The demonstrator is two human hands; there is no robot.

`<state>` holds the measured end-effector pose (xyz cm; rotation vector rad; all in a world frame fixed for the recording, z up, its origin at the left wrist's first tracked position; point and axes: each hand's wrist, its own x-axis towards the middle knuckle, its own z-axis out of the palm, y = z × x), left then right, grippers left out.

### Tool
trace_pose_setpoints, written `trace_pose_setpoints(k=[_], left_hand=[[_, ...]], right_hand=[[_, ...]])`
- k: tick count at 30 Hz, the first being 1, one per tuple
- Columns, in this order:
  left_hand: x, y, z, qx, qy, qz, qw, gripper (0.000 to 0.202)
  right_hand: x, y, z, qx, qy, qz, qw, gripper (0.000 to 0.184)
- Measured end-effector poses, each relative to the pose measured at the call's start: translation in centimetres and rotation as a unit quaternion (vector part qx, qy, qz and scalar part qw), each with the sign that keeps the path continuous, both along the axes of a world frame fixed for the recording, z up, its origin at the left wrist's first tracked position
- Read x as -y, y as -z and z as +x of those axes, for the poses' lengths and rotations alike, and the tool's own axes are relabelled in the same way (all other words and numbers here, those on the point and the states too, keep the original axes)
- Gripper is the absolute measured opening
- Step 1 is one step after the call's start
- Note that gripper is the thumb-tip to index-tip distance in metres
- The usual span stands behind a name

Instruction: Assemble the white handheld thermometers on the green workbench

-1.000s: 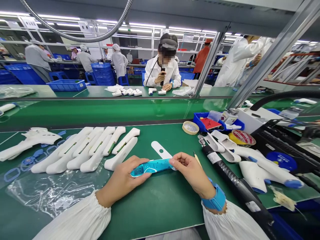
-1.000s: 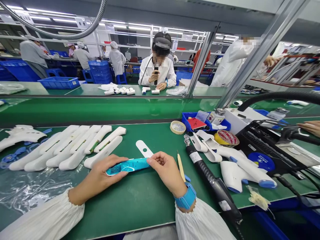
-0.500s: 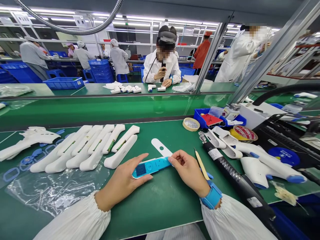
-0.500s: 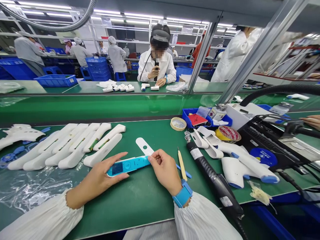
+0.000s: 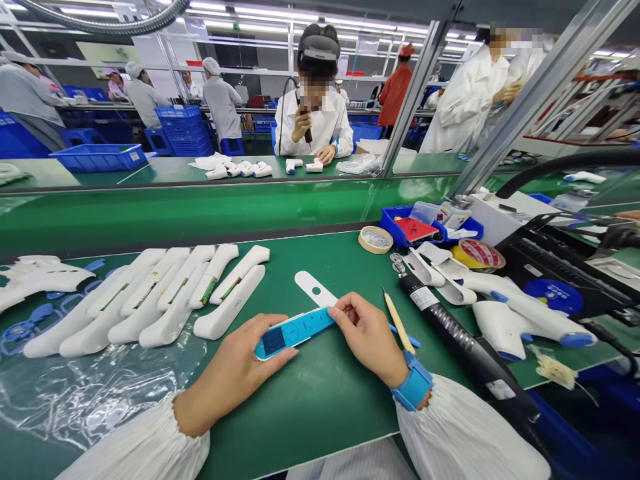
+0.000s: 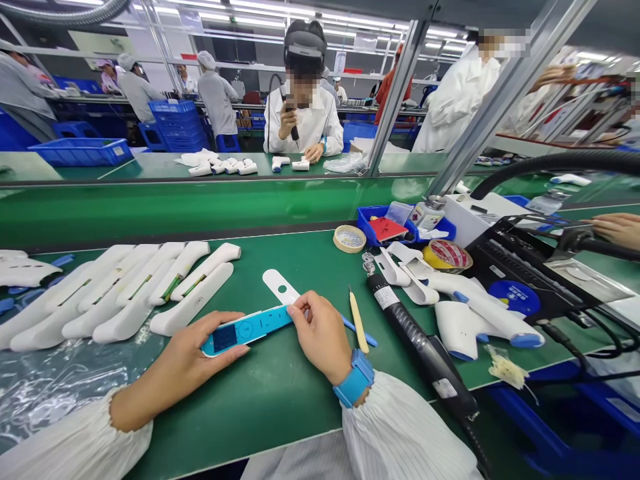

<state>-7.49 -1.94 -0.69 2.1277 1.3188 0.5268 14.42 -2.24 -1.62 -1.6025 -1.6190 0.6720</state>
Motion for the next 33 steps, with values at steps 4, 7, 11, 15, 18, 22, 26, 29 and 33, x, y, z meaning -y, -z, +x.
trace_pose_setpoints(k=[4, 7, 11, 15, 18, 22, 26, 29, 33], left_hand=[[0.01, 0.11, -0.02, 0.001, 0.001, -0.001, 1.0, 0.038], [0.09, 0.07, -0.01, -0.001, 0.001, 0.002, 1.0, 0.038], [0.12, 0.05, -0.02, 0.001, 0.003, 0.008, 1.0, 0.037], [0.03, 0.22, -0.03, 0.003, 0.003, 0.019, 1.0, 0.036], [-0.04, 0.4, -0.04, 0.002, 0.003, 0.027, 1.0, 0.037], [-0.05, 0.51, -0.09, 0.0, 0.007, 0.027, 1.0, 0.036], [0.05, 0.48, -0.18, -0.002, 0.008, 0.012, 1.0, 0.037], [0.08, 0.5, -0.24, -0.001, 0.006, 0.004, 1.0, 0.037], [-0.02, 0.62, -0.24, 0.003, 0.004, 0.004, 1.0, 0.039]], right_hand=[[-0.02, -0.03, -0.14, 0.022, 0.0, 0.015, 1.0, 0.016], [0.0, -0.08, -0.25, 0.035, 0.002, 0.018, 0.999, 0.015], [0.01, -0.04, -0.29, 0.042, 0.003, 0.022, 0.999, 0.015], [-0.06, 0.02, -0.25, 0.045, 0.002, 0.026, 0.999, 0.014], [-0.1, 0.03, -0.25, 0.05, 0.002, 0.033, 0.998, 0.014], [-0.11, 0.03, -0.3, 0.055, 0.002, 0.04, 0.998, 0.014], [-0.09, 0.03, -0.34, 0.06, 0.001, 0.041, 0.997, 0.014], [-0.08, 0.05, -0.36, 0.063, 0.002, 0.047, 0.997, 0.014], [-0.06, 0.08, -0.42, 0.065, 0.003, 0.052, 0.997, 0.013]])
